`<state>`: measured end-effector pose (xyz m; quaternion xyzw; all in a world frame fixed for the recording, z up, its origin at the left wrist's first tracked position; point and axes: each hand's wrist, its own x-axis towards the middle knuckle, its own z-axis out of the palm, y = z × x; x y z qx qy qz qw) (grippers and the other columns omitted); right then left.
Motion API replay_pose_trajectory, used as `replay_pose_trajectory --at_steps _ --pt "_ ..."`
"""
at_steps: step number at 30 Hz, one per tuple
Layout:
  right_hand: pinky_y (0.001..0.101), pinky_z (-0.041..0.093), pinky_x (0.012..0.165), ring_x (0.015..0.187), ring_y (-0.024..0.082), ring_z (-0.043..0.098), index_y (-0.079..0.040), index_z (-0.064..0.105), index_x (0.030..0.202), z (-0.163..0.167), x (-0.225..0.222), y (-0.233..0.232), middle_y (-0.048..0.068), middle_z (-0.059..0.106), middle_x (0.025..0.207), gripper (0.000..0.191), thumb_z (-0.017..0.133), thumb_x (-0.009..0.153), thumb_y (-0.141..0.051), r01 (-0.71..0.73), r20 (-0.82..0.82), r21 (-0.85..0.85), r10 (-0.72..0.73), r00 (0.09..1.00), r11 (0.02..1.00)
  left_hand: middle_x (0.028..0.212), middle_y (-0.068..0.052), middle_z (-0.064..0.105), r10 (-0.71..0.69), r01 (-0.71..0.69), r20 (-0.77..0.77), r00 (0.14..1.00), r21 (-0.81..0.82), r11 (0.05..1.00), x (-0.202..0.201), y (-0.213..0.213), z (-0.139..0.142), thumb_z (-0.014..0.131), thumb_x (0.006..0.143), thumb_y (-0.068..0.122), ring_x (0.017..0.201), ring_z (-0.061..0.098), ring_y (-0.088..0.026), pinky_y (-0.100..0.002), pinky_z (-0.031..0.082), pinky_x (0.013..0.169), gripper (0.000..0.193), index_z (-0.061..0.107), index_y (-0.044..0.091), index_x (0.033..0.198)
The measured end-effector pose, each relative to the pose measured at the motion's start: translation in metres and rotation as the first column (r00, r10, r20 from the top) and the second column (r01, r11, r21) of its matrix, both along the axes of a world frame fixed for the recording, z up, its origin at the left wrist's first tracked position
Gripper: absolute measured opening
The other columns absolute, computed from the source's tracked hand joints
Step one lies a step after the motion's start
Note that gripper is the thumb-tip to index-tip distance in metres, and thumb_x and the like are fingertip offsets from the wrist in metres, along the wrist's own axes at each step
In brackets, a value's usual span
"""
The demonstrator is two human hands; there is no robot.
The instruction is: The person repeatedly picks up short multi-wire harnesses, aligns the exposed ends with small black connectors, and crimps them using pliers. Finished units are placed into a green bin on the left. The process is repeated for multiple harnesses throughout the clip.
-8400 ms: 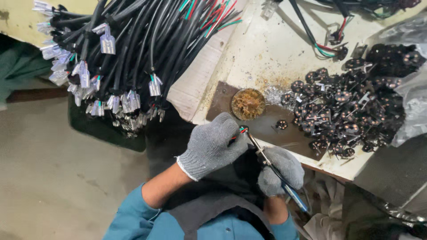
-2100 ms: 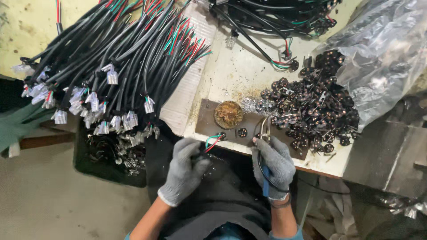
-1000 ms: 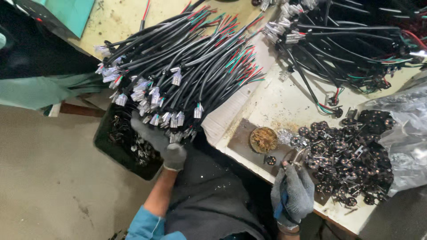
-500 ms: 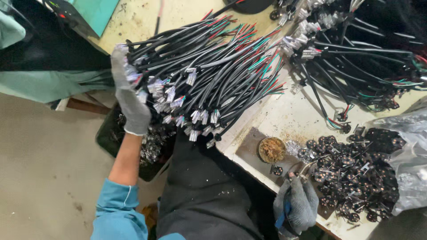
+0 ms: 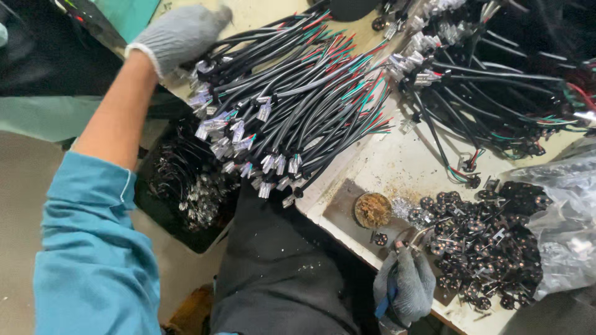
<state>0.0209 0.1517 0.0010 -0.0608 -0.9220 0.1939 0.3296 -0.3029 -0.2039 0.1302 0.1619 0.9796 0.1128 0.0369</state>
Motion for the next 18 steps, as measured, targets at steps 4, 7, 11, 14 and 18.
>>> replay_pose_trajectory --at_steps 4,7,11,14,18 --pt "0.0397 0.058 0.091 0.101 0.033 0.074 -0.001 0.077 0.11 -0.001 0.0 0.001 0.019 0.075 0.104 0.025 0.08 0.087 0.007 0.006 0.005 -0.007 -0.006 1.0 1.0 0.098 -0.035 0.069 0.087 -0.085 0.125 0.988 -0.025 0.996 -0.019 0.044 -0.009 0.063 0.096 0.033 0.092 0.068 -0.046 -0.05 0.053 0.086 0.041 0.072 -0.007 0.1" --pt "0.0403 0.058 0.091 0.1 0.034 0.073 -0.002 0.077 0.11 -0.001 0.001 0.001 0.018 0.075 0.102 0.025 0.081 0.087 0.007 0.012 0.006 -0.004 -0.012 1.0 1.0 0.099 -0.027 0.072 0.019 -0.061 0.292 0.956 0.133 0.989 -0.015 0.061 -0.009 0.056 0.09 0.032 0.092 0.072 -0.041 -0.049 0.054 0.087 0.038 0.074 0.002 0.107" --pt "0.0401 0.058 0.089 0.099 0.034 0.074 -0.003 0.078 0.108 -0.001 0.0 0.001 0.02 0.075 0.103 0.024 0.082 0.086 0.006 0.028 0.0 0.009 -0.028 1.0 1.0 0.103 -0.026 0.071 -0.103 0.066 0.209 0.973 0.175 0.982 0.0 0.07 -0.009 0.051 0.101 0.039 0.097 0.066 -0.045 -0.052 0.05 0.088 0.043 0.073 0.002 0.105" --pt "0.0404 0.057 0.088 0.099 0.034 0.074 -0.002 0.077 0.109 -0.001 0.0 0.001 0.021 0.075 0.104 0.025 0.082 0.085 0.006 0.025 0.015 -0.008 -0.025 1.0 1.0 0.101 -0.029 0.068 -0.136 0.116 0.235 0.962 0.097 0.988 0.013 0.072 -0.02 0.046 0.109 0.05 0.095 0.064 -0.047 -0.054 0.049 0.087 0.055 0.068 -0.001 0.105" --pt "0.0404 0.058 0.088 0.1 0.035 0.074 0.0 0.077 0.11 0.001 0.0 0.002 0.021 0.075 0.103 0.025 0.08 0.087 0.009 -0.02 -0.015 -0.032 0.019 1.0 0.999 0.102 -0.028 0.066 -0.101 0.099 0.17 0.98 0.02 0.995 0.032 0.076 -0.03 0.044 0.101 0.055 0.096 0.065 -0.047 -0.056 0.051 0.084 0.058 0.064 0.001 0.111"
